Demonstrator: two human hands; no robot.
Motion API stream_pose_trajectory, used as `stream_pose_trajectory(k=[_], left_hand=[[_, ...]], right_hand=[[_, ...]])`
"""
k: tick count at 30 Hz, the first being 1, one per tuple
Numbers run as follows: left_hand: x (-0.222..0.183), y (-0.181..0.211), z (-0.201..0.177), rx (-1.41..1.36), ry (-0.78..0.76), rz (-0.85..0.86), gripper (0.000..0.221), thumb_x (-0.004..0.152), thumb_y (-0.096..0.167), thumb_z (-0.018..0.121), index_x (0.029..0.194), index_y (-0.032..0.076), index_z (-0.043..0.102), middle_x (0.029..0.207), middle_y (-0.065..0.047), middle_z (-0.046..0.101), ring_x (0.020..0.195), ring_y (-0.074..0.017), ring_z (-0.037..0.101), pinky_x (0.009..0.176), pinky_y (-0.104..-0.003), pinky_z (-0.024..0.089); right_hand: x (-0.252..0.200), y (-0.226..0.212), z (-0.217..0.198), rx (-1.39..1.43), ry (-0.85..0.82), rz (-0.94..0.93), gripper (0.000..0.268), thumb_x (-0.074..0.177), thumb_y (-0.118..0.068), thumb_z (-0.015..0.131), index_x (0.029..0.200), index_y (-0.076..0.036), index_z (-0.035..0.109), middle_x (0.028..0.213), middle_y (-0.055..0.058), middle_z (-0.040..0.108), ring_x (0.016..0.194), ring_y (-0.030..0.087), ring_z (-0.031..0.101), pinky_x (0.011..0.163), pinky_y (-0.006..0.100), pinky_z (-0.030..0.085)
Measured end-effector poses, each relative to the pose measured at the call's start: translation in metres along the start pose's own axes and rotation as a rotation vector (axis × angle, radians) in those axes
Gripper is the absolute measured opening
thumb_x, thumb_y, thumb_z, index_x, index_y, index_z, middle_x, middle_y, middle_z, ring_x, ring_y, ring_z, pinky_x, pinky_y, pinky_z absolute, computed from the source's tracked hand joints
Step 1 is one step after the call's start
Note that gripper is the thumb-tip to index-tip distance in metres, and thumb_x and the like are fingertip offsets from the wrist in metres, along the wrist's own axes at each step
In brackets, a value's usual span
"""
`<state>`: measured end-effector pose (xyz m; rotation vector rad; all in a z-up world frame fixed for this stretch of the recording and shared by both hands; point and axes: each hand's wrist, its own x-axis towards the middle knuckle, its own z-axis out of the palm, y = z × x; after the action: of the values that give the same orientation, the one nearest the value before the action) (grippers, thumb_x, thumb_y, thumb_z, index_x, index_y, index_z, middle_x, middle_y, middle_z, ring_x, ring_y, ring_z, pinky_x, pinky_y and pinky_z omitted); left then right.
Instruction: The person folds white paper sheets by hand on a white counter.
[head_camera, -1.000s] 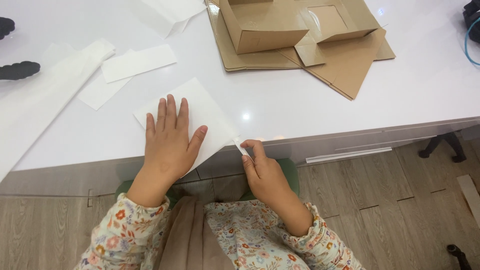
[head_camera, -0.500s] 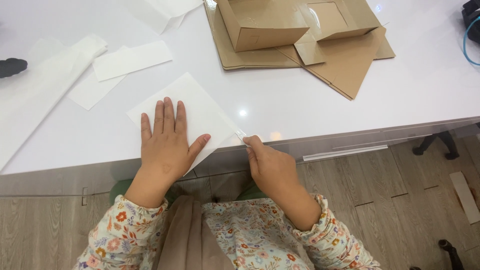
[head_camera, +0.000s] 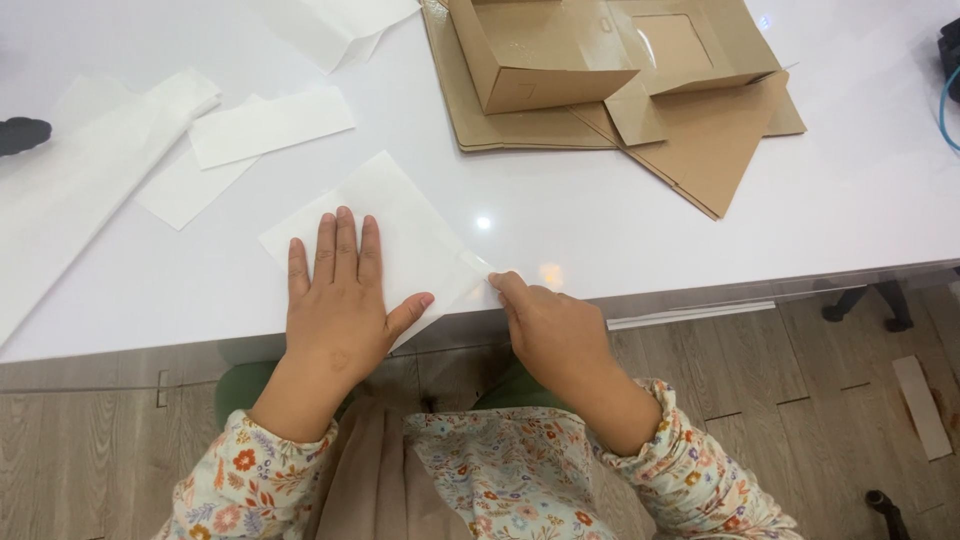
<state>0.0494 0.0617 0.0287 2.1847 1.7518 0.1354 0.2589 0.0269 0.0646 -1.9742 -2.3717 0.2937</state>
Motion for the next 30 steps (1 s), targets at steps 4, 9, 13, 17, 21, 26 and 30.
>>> stream_pose_trajectory(k=[4, 9, 13, 17, 21, 26, 30], left_hand=[[0.0, 0.0, 0.0, -0.001, 0.003, -0.015, 0.095, 0.088, 0.069, 0.04, 0.148, -0.003, 0.023, 0.153, -0.03, 0.016, 0.145, -0.0395, 0.006, 0.11, -0.057, -0.008], [0.0, 0.0, -0.001, 0.001, -0.026, -0.022, 0.093, 0.088, 0.069, 0.037, 0.148, 0.0, 0.022, 0.154, -0.028, 0.014, 0.145, -0.0368, 0.005, 0.111, -0.056, -0.009], [0.0, 0.0, -0.002, -0.012, -0.015, -0.019, 0.093, 0.088, 0.068, 0.038, 0.148, -0.001, 0.022, 0.154, -0.028, 0.014, 0.145, -0.0375, 0.005, 0.111, -0.056, -0.009], [-0.002, 0.002, -0.006, -0.012, -0.044, -0.03, 0.091, 0.089, 0.067, 0.037, 0.148, 0.0, 0.021, 0.155, -0.027, 0.013, 0.146, -0.0364, 0.005, 0.111, -0.055, -0.009], [-0.002, 0.003, -0.005, 0.008, -0.047, -0.047, 0.092, 0.089, 0.069, 0.036, 0.149, 0.002, 0.02, 0.155, -0.025, 0.013, 0.146, -0.0341, 0.005, 0.112, -0.054, -0.008], [0.009, -0.011, -0.023, -0.036, 0.041, -0.07, 0.08, 0.09, 0.065, 0.039, 0.144, 0.006, 0.033, 0.146, -0.021, 0.032, 0.139, -0.0315, 0.025, 0.111, -0.051, 0.01], [0.026, -0.021, -0.05, 0.075, 0.094, -0.149, 0.074, 0.084, 0.055, 0.059, 0.135, 0.002, 0.049, 0.128, -0.019, 0.055, 0.122, -0.0298, 0.051, 0.099, -0.045, 0.039]], right_hand=[[0.016, -0.005, -0.01, -0.018, -0.049, -0.01, 0.022, 0.097, -0.02, 0.045, 0.113, -0.016, 0.06, 0.071, 0.011, 0.071, 0.066, 0.027, 0.071, 0.059, 0.033, 0.055], [0.041, -0.001, -0.012, -0.019, -0.129, -0.044, 0.022, 0.099, -0.02, 0.043, 0.116, -0.017, 0.056, 0.082, 0.012, 0.071, 0.079, 0.03, 0.071, 0.071, 0.039, 0.055], [0.065, -0.004, -0.015, -0.003, -0.118, -0.086, 0.023, 0.1, -0.022, 0.041, 0.117, -0.018, 0.056, 0.084, 0.012, 0.072, 0.081, 0.03, 0.071, 0.074, 0.038, 0.055], [0.104, -0.01, -0.011, 0.008, -0.087, -0.169, 0.023, 0.101, -0.024, 0.04, 0.117, -0.019, 0.055, 0.084, 0.01, 0.071, 0.081, 0.028, 0.071, 0.076, 0.038, 0.054], [0.138, -0.018, -0.003, -0.002, 0.013, -0.178, 0.022, 0.101, -0.024, 0.038, 0.116, -0.022, 0.054, 0.082, 0.007, 0.071, 0.078, 0.023, 0.07, 0.074, 0.034, 0.053], [0.127, -0.01, -0.004, 0.12, 0.011, -0.149, 0.024, 0.101, -0.025, 0.037, 0.118, -0.022, 0.053, 0.091, 0.01, 0.071, 0.087, 0.027, 0.07, 0.079, 0.037, 0.053], [0.092, 0.02, -0.005, 0.269, 0.008, -0.014, 0.026, 0.1, -0.029, 0.038, 0.123, -0.026, 0.051, 0.103, 0.012, 0.071, 0.1, 0.033, 0.066, 0.09, 0.043, 0.05]])
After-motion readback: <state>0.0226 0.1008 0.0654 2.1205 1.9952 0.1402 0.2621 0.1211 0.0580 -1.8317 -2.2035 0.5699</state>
